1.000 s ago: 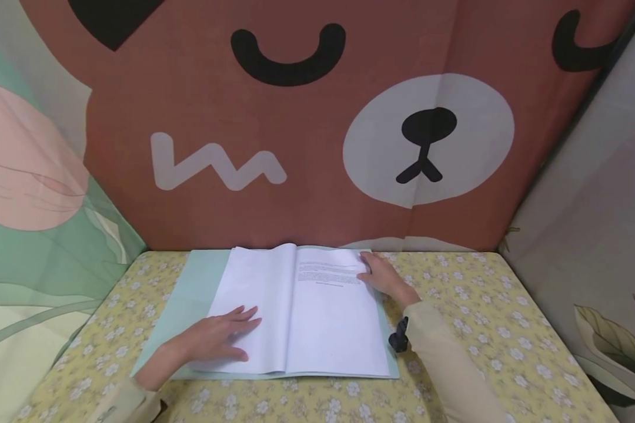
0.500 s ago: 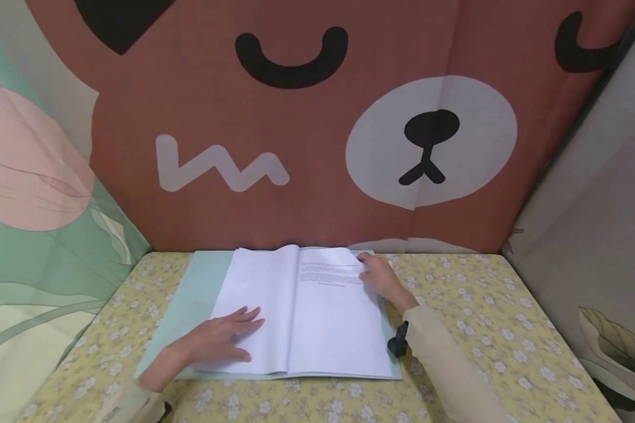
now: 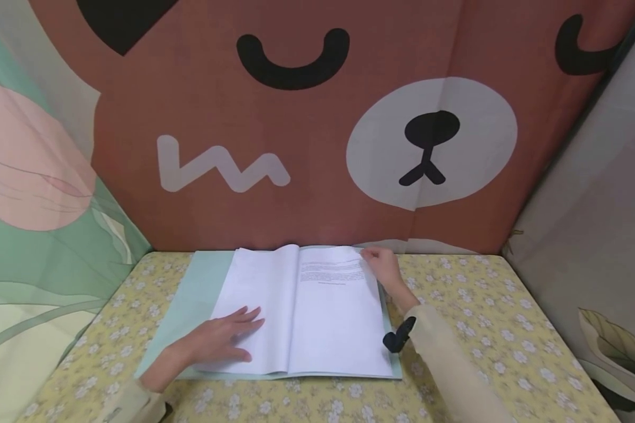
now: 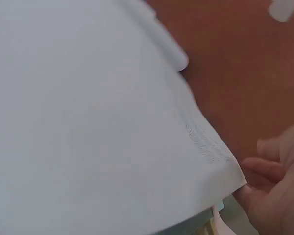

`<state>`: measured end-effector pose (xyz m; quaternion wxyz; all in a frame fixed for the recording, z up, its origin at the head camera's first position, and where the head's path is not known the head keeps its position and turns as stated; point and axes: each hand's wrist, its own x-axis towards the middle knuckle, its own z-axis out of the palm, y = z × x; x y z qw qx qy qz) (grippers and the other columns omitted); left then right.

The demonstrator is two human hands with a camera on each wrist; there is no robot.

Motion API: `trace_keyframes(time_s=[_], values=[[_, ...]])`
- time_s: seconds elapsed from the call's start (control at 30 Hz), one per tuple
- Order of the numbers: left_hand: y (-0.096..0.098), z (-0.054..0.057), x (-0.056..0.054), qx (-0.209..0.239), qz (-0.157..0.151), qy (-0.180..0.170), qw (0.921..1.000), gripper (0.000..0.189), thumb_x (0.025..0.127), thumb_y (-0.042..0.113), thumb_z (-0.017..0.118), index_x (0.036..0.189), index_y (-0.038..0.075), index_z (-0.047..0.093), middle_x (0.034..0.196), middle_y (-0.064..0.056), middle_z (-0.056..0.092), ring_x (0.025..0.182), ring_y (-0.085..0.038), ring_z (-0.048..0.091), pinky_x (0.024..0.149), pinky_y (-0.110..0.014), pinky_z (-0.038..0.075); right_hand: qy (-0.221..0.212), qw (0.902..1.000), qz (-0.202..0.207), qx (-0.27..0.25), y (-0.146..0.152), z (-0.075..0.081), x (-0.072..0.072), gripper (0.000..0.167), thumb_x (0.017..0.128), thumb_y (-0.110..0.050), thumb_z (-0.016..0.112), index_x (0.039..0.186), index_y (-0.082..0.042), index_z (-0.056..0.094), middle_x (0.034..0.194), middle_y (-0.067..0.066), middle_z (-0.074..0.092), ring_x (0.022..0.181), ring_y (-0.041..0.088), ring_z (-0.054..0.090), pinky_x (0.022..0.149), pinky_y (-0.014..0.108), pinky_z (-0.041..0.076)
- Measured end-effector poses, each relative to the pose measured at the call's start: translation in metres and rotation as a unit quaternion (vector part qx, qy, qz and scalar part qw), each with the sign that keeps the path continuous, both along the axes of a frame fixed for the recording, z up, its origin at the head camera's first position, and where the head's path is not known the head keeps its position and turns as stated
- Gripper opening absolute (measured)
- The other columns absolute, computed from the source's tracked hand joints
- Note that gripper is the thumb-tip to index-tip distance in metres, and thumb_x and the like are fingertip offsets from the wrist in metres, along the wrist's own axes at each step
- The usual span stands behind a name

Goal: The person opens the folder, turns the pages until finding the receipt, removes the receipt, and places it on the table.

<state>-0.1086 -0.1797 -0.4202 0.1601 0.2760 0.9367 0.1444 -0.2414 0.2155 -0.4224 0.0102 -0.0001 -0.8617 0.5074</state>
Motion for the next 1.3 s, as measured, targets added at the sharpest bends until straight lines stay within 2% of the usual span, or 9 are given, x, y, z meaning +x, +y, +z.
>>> trace_keyframes(time_s=[0.13,0.23,0.33,0.47,0.57,0.73,0.83,1.07,1.3], values=[[0.001,0.001,0.0,0.003,0.001,-0.003,1.0,0.077,0.091,0.056,0.072,0.154,0.016,0.052,0.166,-0.005,0.036,0.153,-0.037,0.029,0.111,-0.06,0.042,-0.03,0.9962,-0.038,-0.072,0.005,0.011,0.0,0.04,0.104,-0.008,0.059,0.139,0.012,0.057,0.141,0.031,0.056,0.128,0.042,0.055,0.1,0.046,0.051],[0.001,0.002,0.0,0.004,0.004,-0.009,0.9999,0.078,0.091,0.056,0.072,0.154,0.015,0.052,0.166,-0.005,0.037,0.153,-0.037,0.029,0.11,-0.061,0.042,-0.056,0.9916,-0.028,-0.113,0.006,0.02,0.0,0.048,0.102,-0.006,0.061,0.145,0.013,0.049,0.146,0.03,0.052,0.124,0.035,0.058,0.09,0.032,0.054],[0.001,0.004,0.001,0.006,0.009,-0.014,0.9998,0.078,0.091,0.056,0.073,0.154,0.015,0.052,0.165,-0.006,0.037,0.153,-0.037,0.029,0.11,-0.061,0.041,-0.089,0.9822,-0.005,-0.165,0.006,0.03,0.0,0.053,0.102,-0.007,0.064,0.147,0.015,0.046,0.14,0.029,0.056,0.108,0.023,0.065,0.079,0.023,0.056],[0.001,0.006,0.003,0.011,0.011,-0.015,0.9998,0.078,0.091,0.054,0.074,0.153,0.013,0.052,0.165,-0.007,0.037,0.153,-0.039,0.029,0.11,-0.063,0.041,-0.134,0.9671,0.026,-0.215,0.004,0.043,0.001,0.051,0.102,-0.006,0.065,0.144,0.017,0.046,0.111,0.013,0.067,0.083,0.011,0.067,0.072,0.022,0.057],[0.001,0.008,0.004,0.014,0.008,-0.013,0.9998,0.078,0.091,0.053,0.074,0.153,0.012,0.052,0.165,-0.009,0.037,0.152,-0.04,0.029,0.11,-0.064,0.04,-0.165,0.9569,0.039,-0.236,0.0,0.05,0.002,0.045,0.102,-0.006,0.064,0.139,0.015,0.05,0.095,0.002,0.068,0.078,0.01,0.068,0.071,0.023,0.058],[0.002,0.008,0.005,0.011,0.01,-0.014,0.9998,0.077,0.091,0.052,0.074,0.154,0.014,0.052,0.166,-0.008,0.036,0.153,-0.039,0.028,0.112,-0.064,0.038,-0.2,0.94,0.054,-0.271,-0.008,0.059,0.003,0.046,0.104,-0.01,0.062,0.143,0.011,0.048,0.104,0.004,0.067,0.087,0.013,0.069,0.077,0.025,0.06],[0.003,0.009,0.006,0.009,0.012,-0.019,0.9997,0.075,0.092,0.05,0.074,0.154,0.014,0.052,0.166,-0.008,0.036,0.153,-0.038,0.027,0.113,-0.062,0.038,-0.215,0.9211,0.058,-0.319,-0.014,0.066,0.005,0.046,0.105,-0.009,0.06,0.145,0.009,0.046,0.108,0.006,0.065,0.09,0.014,0.068,0.081,0.025,0.06],[0.002,0.01,0.006,0.038,0.021,-0.006,0.9991,0.061,0.101,0.04,0.066,0.151,0.007,0.054,0.162,-0.013,0.042,0.151,-0.038,0.032,0.117,-0.058,0.034,-0.257,0.8537,0.08,-0.446,-0.028,0.08,0.008,0.018,0.107,0.001,0.05,0.125,0.004,0.052,0.099,0.01,0.067,0.086,0.016,0.071,0.081,0.027,0.061],[0.001,0.012,0.003,0.095,0.024,0.014,0.9951,0.049,0.106,0.034,0.06,0.142,0.001,0.062,0.153,-0.018,0.052,0.144,-0.038,0.045,0.117,-0.055,0.036,-0.274,0.829,0.085,-0.48,-0.036,0.085,0.008,0.013,0.108,0.003,0.047,0.119,0.004,0.053,0.1,0.013,0.067,0.087,0.019,0.072,0.082,0.029,0.061]])
